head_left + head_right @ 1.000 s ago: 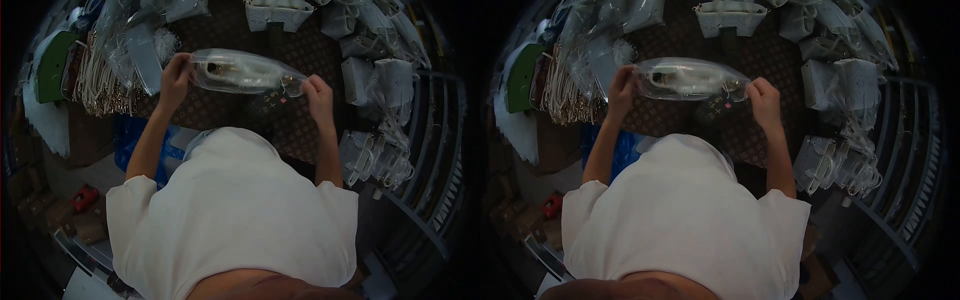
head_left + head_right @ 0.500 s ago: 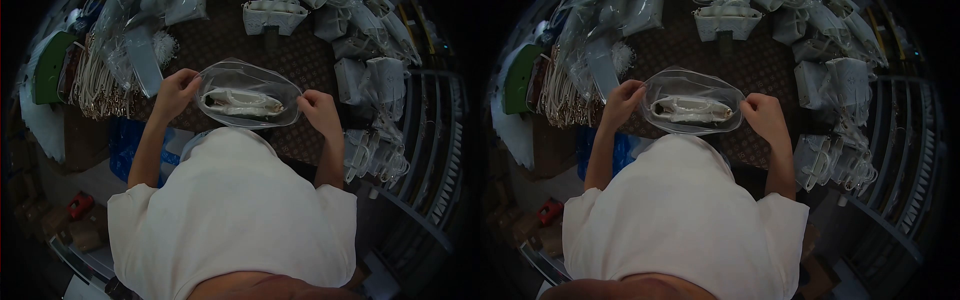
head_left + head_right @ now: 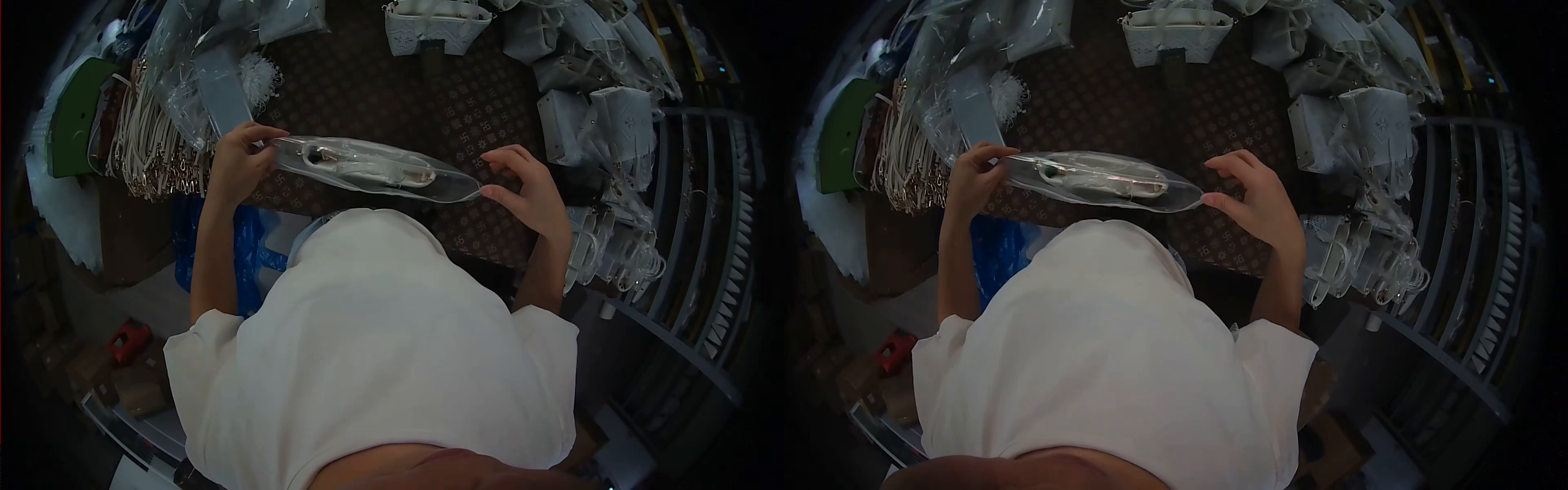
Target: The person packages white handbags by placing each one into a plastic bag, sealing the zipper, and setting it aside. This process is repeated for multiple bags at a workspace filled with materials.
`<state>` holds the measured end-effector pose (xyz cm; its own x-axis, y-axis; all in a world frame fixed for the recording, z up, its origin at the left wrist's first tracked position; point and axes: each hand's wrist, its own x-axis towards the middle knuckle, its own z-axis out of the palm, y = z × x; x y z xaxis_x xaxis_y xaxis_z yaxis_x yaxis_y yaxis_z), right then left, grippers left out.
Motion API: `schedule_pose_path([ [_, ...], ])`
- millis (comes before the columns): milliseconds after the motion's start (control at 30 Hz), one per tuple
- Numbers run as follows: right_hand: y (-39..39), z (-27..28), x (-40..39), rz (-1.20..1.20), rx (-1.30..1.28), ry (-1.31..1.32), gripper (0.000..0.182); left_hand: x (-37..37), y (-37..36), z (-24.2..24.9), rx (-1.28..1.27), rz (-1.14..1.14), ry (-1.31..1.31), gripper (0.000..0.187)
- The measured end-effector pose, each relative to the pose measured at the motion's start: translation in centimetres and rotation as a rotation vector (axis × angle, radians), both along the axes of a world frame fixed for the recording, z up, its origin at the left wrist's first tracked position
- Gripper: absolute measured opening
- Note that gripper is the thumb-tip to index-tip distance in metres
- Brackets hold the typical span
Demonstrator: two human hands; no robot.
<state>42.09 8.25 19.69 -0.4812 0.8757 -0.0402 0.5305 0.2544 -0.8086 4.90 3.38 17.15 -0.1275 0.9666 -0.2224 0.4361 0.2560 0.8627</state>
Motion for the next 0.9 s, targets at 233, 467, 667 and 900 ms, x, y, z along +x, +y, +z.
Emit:
schedule_pose_path([
  [233, -1.1, -1.8, 0.1, 0.190, 0.008, 0.069, 0.029, -0.2, 0.2, 0.8, 0.028, 0.041, -0.021, 0.020],
  [467, -1.6, -4.0, -0.6, 0.104, 0.445, 0.136, 0.007, -2.8, 1.6, 1.3, -0.037, -0.045, 0.020, 0.019],
  [667, -1.8, -4.2, -0.3, 0.107, 0.281, 0.181, 0.009, 7.9, 2.5, 6.1, 0.588, -0.427, 0.514, 0.047],
  [900, -2.0, -4.9, 0.6, 0.064, 0.215, 0.202, 0.011, 17.2, 3.5, 0.4, 0.497, -0.870, 0.357, 0.016],
])
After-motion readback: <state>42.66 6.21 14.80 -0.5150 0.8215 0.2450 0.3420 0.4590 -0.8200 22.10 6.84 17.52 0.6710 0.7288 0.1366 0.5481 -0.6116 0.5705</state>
